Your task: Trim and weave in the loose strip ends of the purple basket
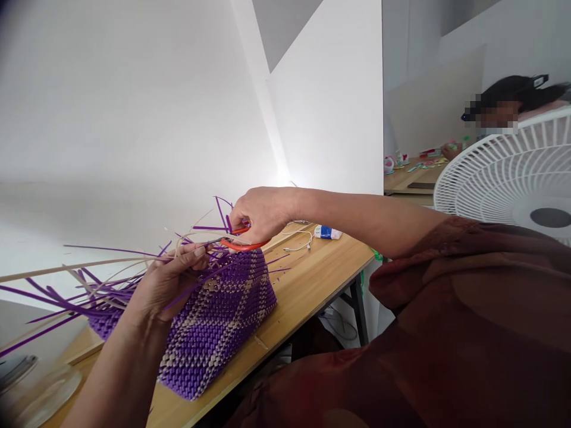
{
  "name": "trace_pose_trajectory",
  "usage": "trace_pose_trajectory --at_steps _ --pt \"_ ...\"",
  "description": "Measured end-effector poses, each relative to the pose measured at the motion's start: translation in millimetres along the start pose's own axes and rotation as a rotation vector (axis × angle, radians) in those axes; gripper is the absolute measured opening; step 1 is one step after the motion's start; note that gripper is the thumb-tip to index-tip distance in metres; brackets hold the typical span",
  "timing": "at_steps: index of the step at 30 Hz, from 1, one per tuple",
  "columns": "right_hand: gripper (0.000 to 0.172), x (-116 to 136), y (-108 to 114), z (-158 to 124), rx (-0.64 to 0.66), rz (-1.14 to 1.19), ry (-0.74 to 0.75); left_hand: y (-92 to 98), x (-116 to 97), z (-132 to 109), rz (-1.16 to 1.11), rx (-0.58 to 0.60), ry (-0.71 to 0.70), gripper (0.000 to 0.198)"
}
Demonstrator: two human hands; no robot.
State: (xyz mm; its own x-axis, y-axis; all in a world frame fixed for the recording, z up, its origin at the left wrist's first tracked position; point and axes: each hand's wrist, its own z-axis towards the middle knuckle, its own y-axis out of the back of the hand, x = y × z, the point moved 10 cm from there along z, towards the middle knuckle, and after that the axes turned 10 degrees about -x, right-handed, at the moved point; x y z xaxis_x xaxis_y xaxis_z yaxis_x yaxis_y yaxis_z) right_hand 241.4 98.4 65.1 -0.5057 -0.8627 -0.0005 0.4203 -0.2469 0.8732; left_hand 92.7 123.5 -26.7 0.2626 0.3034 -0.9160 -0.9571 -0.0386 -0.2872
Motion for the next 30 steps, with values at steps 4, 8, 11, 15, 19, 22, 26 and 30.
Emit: trace_pose_trajectory --at_steps 4,8,11,15,19,22,26,30 --pt "0.026 5.2 0.9 0.9 0.005 -0.031 0.010 3.8 -0.9 1.4 -0.016 -0.034 -0.011 0.021" --pt "0.028 9.3 0.8 0.9 0.035 -0.010 -0.010 3.4 0.2 0.3 -0.012 -0.051 0.028 0.025" --pt "0.030 10.4 -0.1 1.8 0.044 0.078 -0.009 -0.2 1.2 -1.4 -0.006 -0.017 0.054 0.023" --pt "0.034 7.1 0.2 0.8 0.032 0.208 0.005 -4.6 0.4 -0.6 -0.016 0.028 0.051 0.017" --pt "0.034 -2.6 2.7 -5.2 -0.099 0.405 -0.072 -5.4 -8.6 5.5 -0.071 -0.014 -0.018 0.019" --pt "0.032 -0.3 -14.9 -8.2 -0.189 0.590 -0.101 -3.5 -11.2 11.1 -0.120 -0.060 -0.040 0.016" --pt "0.026 16.4 -44.3 -1.4 -0.379 0.649 -0.014 2.3 -4.7 17.6 -0.141 -0.105 0.020 0.016" --pt "0.012 31.8 -67.1 10.0 -0.440 0.552 0.040 -4.7 -0.3 17.3 -0.157 -0.031 0.094 0.018"
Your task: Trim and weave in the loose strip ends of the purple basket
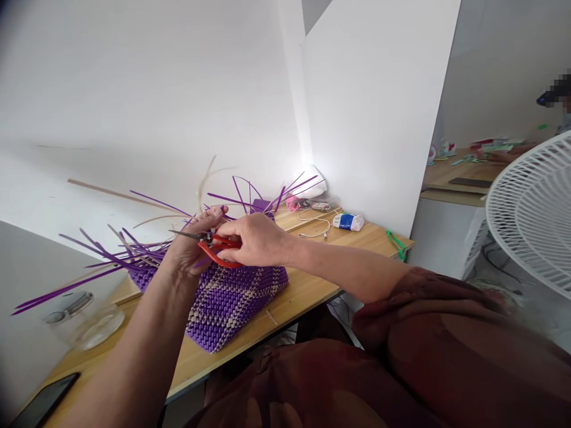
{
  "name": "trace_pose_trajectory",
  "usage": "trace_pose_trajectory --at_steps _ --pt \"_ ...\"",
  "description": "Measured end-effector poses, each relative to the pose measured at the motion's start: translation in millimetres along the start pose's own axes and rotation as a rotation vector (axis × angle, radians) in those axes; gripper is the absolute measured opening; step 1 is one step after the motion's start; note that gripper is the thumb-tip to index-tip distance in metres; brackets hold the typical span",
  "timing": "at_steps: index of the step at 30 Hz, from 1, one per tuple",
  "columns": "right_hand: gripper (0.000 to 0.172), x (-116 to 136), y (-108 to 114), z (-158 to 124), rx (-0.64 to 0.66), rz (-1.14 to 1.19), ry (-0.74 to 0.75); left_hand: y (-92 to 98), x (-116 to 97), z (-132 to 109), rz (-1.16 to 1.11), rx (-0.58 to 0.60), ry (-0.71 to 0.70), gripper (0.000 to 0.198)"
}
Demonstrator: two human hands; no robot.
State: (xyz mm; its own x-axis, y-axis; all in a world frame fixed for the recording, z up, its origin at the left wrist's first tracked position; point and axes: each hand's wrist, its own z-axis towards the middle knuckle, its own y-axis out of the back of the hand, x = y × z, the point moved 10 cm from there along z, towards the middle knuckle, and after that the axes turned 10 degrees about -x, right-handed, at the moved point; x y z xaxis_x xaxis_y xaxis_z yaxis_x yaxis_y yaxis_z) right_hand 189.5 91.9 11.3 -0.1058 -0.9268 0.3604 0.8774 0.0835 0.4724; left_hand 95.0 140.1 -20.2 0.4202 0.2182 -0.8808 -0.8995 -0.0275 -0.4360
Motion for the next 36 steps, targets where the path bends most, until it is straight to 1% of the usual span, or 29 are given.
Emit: trace_pose_trajectory --at_steps 2,4,6,10,12,17,19,21,23,25,28,31,34,36 --pt "0.018 -2.9 0.8 1.7 -0.055 0.010 -0.038 -2.2 -0.9 -1.6 0.000 0.014 -0.003 0.017" --pt "0.026 -7.9 7.0 2.3 -0.108 0.087 -0.119 -0.7 -4.8 -3.2 -0.009 -0.015 -0.043 0.017" --pt "0.029 -11.6 12.0 1.5 -0.123 0.171 -0.189 -1.0 -8.4 -5.8 -0.013 -0.024 -0.085 0.021" --pt "0.024 -15.8 13.4 -1.7 -0.080 0.316 -0.293 -5.1 -12.9 -11.1 -0.018 -0.008 -0.137 0.027" --pt "0.021 -17.4 14.7 -2.6 -0.085 0.372 -0.333 -7.2 -15.1 -12.6 -0.022 0.002 -0.159 0.027" --pt "0.017 -21.0 25.2 3.6 -0.156 0.431 -0.376 -14.7 -16.5 -12.2 0.022 0.052 -0.170 0.024" --pt "0.018 -25.2 32.2 9.6 -0.204 0.436 -0.392 -18.9 -18.3 -12.4 0.071 0.082 -0.195 0.021" --pt "0.024 -29.0 39.0 17.5 -0.249 0.436 -0.398 -22.1 -19.5 -12.4 0.126 0.102 -0.219 0.023" --pt "0.029 -29.2 44.4 26.5 -0.280 0.409 -0.383 -21.8 -20.4 -11.4 0.172 0.087 -0.243 0.025" --pt "0.030 -25.0 47.5 35.1 -0.295 0.359 -0.359 -18.4 -22.0 -9.4 0.228 0.038 -0.274 0.026" --pt "0.031 -15.4 43.1 44.5 -0.261 0.317 -0.354 -16.6 -24.2 -7.5 0.323 0.000 -0.321 0.030" --pt "0.029 -9.7 38.9 50.2 -0.250 0.327 -0.373 -18.7 -24.2 -7.8 0.397 0.010 -0.341 0.036" --pt "0.022 -14.8 35.5 53.3 -0.254 0.430 -0.433 -23.3 -25.0 -11.7 0.437 0.041 -0.383 0.036" --pt "0.021 -20.9 33.7 54.6 -0.247 0.493 -0.475 -26.0 -26.6 -15.3 0.429 0.052 -0.427 0.029"
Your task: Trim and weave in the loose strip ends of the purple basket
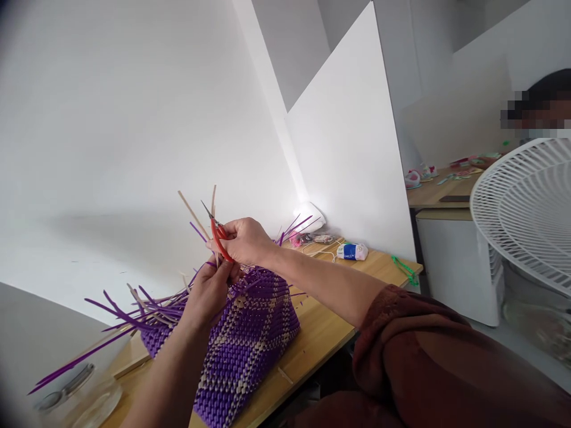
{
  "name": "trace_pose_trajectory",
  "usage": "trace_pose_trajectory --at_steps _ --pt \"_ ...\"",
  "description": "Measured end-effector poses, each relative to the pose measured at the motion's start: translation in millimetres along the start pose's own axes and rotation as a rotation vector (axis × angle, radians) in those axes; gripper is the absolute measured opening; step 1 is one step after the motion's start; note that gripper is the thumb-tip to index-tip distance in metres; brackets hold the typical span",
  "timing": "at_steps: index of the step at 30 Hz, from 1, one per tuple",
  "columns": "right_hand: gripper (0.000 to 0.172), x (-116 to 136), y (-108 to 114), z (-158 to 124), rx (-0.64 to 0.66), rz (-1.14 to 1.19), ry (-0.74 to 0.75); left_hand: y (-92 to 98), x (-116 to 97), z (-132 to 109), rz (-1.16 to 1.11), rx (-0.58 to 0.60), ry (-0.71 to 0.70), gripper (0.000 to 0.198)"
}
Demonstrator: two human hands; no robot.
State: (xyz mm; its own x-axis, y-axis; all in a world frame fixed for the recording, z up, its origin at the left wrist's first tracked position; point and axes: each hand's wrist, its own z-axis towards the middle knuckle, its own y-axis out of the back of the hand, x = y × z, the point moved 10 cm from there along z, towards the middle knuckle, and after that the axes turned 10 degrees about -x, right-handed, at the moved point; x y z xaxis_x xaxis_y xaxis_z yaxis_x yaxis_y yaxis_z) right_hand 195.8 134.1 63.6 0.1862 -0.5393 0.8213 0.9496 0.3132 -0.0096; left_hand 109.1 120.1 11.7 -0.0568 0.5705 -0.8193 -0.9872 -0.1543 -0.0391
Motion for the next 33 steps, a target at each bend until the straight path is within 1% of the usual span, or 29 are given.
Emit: trace_pose_trajectory --at_steps 2,5,9,11,15,19,22,24,26,29,31,33 --pt "0.020 -0.8 3.5 4.0 -0.012 0.016 -0.006 0.0 -2.8 -1.8 -0.014 -0.023 -0.037 0.024" --pt "0.018 2.8 10.0 9.1 -0.041 -0.002 0.026 0.6 -5.0 -3.9 -0.040 -0.058 -0.071 0.027" --pt "0.016 5.1 16.3 13.4 -0.064 -0.051 0.047 2.3 -6.4 -6.1 -0.094 -0.068 -0.095 0.026" --pt "0.016 4.8 17.9 13.6 -0.064 -0.042 0.041 3.1 -5.6 -6.5 -0.124 -0.061 -0.087 0.027" --pt "0.018 4.2 16.3 10.6 -0.027 0.048 0.015 3.5 -2.0 -5.7 -0.170 -0.049 -0.044 0.028" --pt "0.021 8.0 18.4 10.3 -0.032 -0.001 0.061 5.7 -3.6 -5.3 -0.185 -0.080 -0.041 0.023" --pt "0.026 14.4 25.1 5.8 -0.037 0.006 0.097 8.0 -2.4 -5.5 -0.254 -0.114 -0.008 0.022" --pt "0.029 21.1 33.0 -5.7 -0.029 0.005 0.128 10.4 0.1 -5.2 -0.298 -0.145 0.027 0.023" --pt "0.032 25.1 37.6 -25.5 0.033 -0.032 0.145 12.2 0.4 -4.3 -0.321 -0.168 0.038 0.025" --pt "0.038 16.1 32.3 -64.8 0.251 -0.180 0.114 14.7 -2.0 -2.3 -0.367 -0.195 0.036 0.030" --pt "0.033 5.8 30.6 -86.6 0.352 -0.322 0.121 17.2 -0.9 -1.6 -0.400 -0.224 0.067 0.034" --pt "0.027 -1.5 32.5 -97.5 0.368 -0.424 0.160 20.5 2.2 -2.3 -0.417 -0.261 0.109 0.037"
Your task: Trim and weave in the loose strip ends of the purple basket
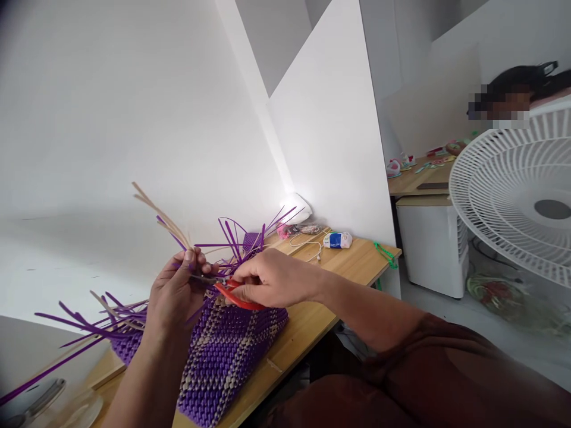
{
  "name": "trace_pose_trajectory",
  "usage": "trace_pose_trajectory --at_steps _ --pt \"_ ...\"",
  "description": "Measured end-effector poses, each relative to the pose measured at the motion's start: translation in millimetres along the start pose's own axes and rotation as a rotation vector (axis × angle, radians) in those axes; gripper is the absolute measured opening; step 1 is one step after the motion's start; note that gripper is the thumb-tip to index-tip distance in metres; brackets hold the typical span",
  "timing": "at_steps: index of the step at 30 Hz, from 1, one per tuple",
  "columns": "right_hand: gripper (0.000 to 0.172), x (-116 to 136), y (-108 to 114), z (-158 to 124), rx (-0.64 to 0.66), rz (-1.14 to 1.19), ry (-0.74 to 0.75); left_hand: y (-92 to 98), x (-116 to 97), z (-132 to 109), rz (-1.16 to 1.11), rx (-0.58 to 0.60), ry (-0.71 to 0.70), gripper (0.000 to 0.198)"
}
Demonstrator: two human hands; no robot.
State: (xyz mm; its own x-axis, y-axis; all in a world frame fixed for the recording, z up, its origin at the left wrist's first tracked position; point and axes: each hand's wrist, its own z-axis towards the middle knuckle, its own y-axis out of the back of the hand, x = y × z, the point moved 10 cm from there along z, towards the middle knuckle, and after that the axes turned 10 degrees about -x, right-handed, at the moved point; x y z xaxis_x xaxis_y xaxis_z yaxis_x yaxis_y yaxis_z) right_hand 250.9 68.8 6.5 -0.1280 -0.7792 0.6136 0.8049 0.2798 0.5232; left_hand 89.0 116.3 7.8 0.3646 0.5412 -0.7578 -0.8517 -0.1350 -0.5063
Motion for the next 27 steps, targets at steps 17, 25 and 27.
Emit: trace_pose_trajectory --at_steps 17,25,27 --pt "0.029 -25.2 0.3 5.8 -0.280 0.088 -0.011 2.7 -2.0 -6.0 0.003 -0.051 -0.009 0.034" --pt "0.026 -28.4 1.5 1.9 -0.366 0.212 -0.027 0.4 -2.9 -7.5 0.027 -0.056 -0.037 0.035" --pt "0.025 -28.6 -0.6 3.6 -0.377 0.207 -0.037 -3.3 -2.2 -8.1 0.050 -0.045 -0.038 0.035"
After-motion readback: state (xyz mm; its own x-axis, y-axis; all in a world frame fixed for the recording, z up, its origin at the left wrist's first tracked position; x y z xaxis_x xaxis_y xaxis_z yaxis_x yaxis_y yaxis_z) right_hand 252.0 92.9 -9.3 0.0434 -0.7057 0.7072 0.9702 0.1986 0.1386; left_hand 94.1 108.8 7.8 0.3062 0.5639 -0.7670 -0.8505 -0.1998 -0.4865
